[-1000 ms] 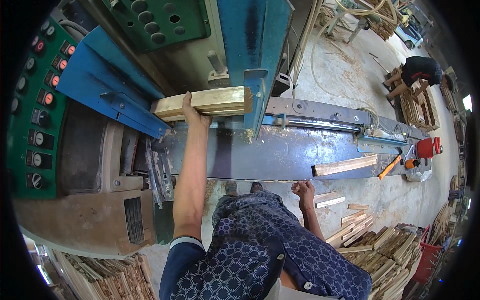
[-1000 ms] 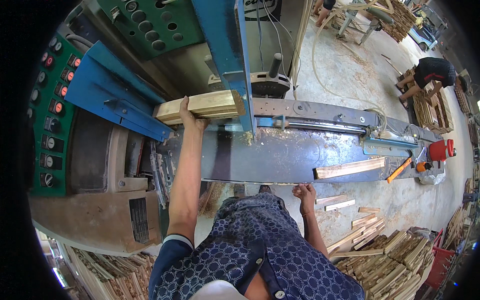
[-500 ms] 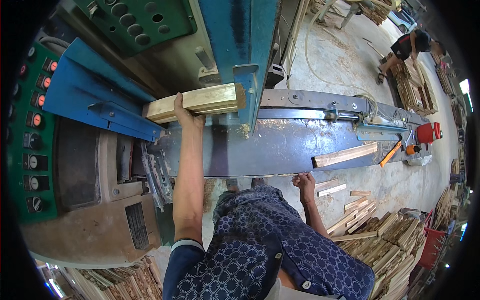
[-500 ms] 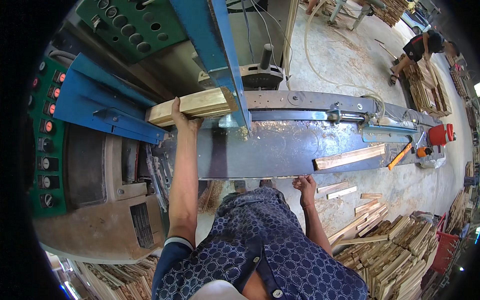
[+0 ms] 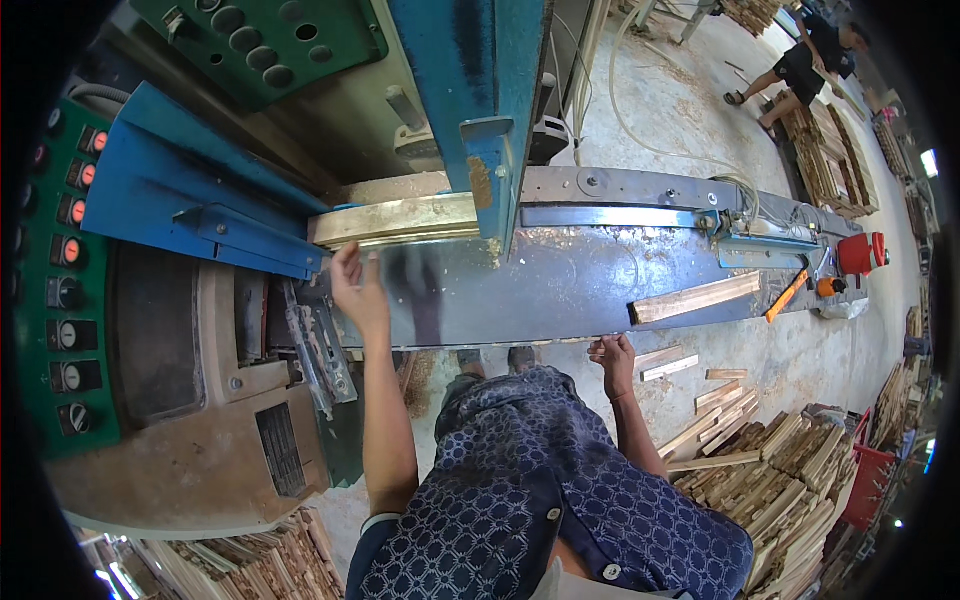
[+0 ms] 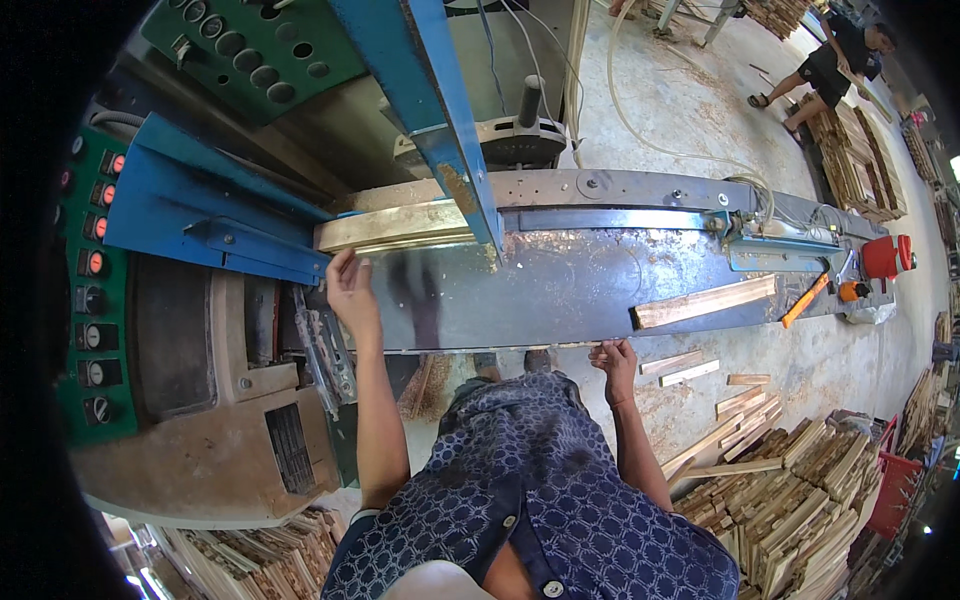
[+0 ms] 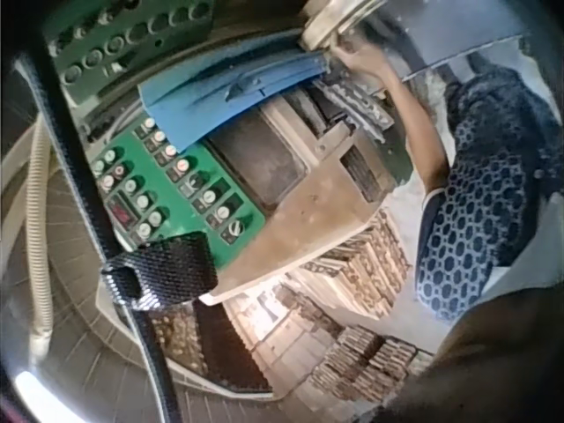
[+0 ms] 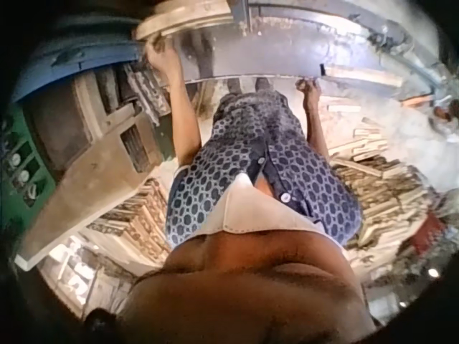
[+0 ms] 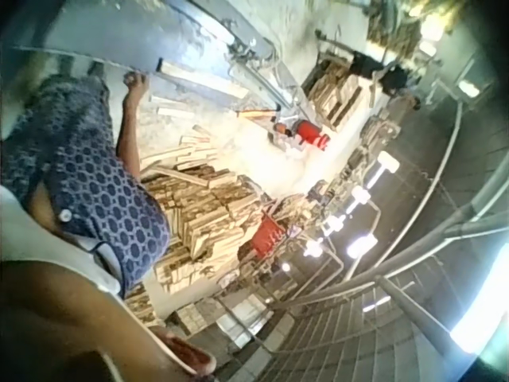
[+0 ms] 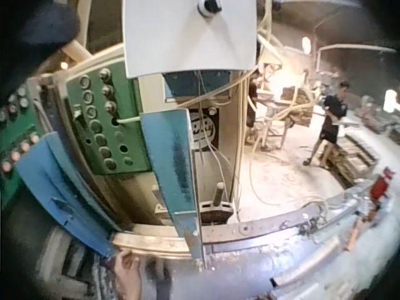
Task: Feeding wooden planks into a four-sided planer or moulder machine and stacking finished pieces onto a pallet.
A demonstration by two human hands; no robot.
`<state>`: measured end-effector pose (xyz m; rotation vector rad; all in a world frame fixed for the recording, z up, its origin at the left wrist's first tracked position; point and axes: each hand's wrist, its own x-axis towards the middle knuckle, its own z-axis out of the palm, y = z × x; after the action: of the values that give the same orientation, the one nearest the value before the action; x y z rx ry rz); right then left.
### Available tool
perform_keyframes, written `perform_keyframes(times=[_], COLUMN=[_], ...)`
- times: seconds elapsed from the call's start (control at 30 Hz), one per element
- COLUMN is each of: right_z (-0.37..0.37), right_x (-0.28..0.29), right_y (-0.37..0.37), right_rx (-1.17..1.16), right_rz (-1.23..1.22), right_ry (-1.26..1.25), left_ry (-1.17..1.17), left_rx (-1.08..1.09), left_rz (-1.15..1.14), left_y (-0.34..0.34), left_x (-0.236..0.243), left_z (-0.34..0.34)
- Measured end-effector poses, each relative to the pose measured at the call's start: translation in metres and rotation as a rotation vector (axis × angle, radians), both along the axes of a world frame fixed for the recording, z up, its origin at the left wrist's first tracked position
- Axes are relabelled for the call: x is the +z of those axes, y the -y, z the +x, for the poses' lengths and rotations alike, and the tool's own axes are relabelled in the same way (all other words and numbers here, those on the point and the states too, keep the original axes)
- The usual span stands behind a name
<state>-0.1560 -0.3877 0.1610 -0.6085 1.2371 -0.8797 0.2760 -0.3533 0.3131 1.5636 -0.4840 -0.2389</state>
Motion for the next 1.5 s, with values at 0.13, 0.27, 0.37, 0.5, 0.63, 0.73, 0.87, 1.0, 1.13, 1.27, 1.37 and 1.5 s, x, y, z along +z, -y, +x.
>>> perform_keyframes(times=[0.13, 0.27, 0.37, 0.5, 0.63, 0.73, 0.87, 1.0, 1.13, 1.27, 1.37, 1.5], right_z=[-0.009, -0.025, -0.039, -0.063, -0.085, -0.095, -0.104, -0.160, -0.177, -0.194, -0.209, -0.274], right_x=[0.005, -0.004, -0.005, -0.016, -0.050, -0.082, -0.137, -0.083, -0.110, -0.150, -0.162, -0.156], right_y=[-0.008, -0.035, -0.059, -0.115, -0.205, -0.293, -0.454, -0.572, -0.631, -0.753, -0.806, -0.906], right_rx=[0.013, 0.065, 0.121, 0.018, -0.119, -0.197, -0.048, -0.557, -0.696, -0.785, -0.792, -1.196], right_rz=[-0.018, 0.024, -0.028, 0.029, 0.120, 0.194, -0.002, 0.311, 0.322, 0.364, 0.481, 0.456], right_ry=[-0.025, -0.061, -0.090, -0.143, -0.214, -0.207, -0.700, -0.213, -0.357, -0.659, -0.677, -0.428], left_ry=[0.159, -0.005, -0.132, -0.135, -0.044, 0.087, 0.048, -0.209, -0.459, -0.389, -0.234, -0.195], left_rx=[-0.172, -0.436, -0.549, -0.805, -1.011, -1.196, -1.340, -1.443, -1.644, -1.806, -1.848, -1.999], left_rz=[0.111, 0.197, 0.254, 0.453, 0.541, 0.546, 0.536, 0.728, 1.002, 1.147, 1.188, 1.228], left_y=[0.001, -0.037, -0.084, -0.156, -0.202, -0.231, -0.311, -0.404, -0.392, -0.442, -0.442, -0.482], left_x=[-0.004, -0.053, -0.095, -0.133, -0.156, -0.186, -0.286, -0.314, -0.285, -0.253, -0.242, -0.264], left_z=[-0.041, -0.105, -0.142, -0.163, -0.174, -0.174, -0.176, -0.227, -0.290, -0.396, -0.475, -0.637])
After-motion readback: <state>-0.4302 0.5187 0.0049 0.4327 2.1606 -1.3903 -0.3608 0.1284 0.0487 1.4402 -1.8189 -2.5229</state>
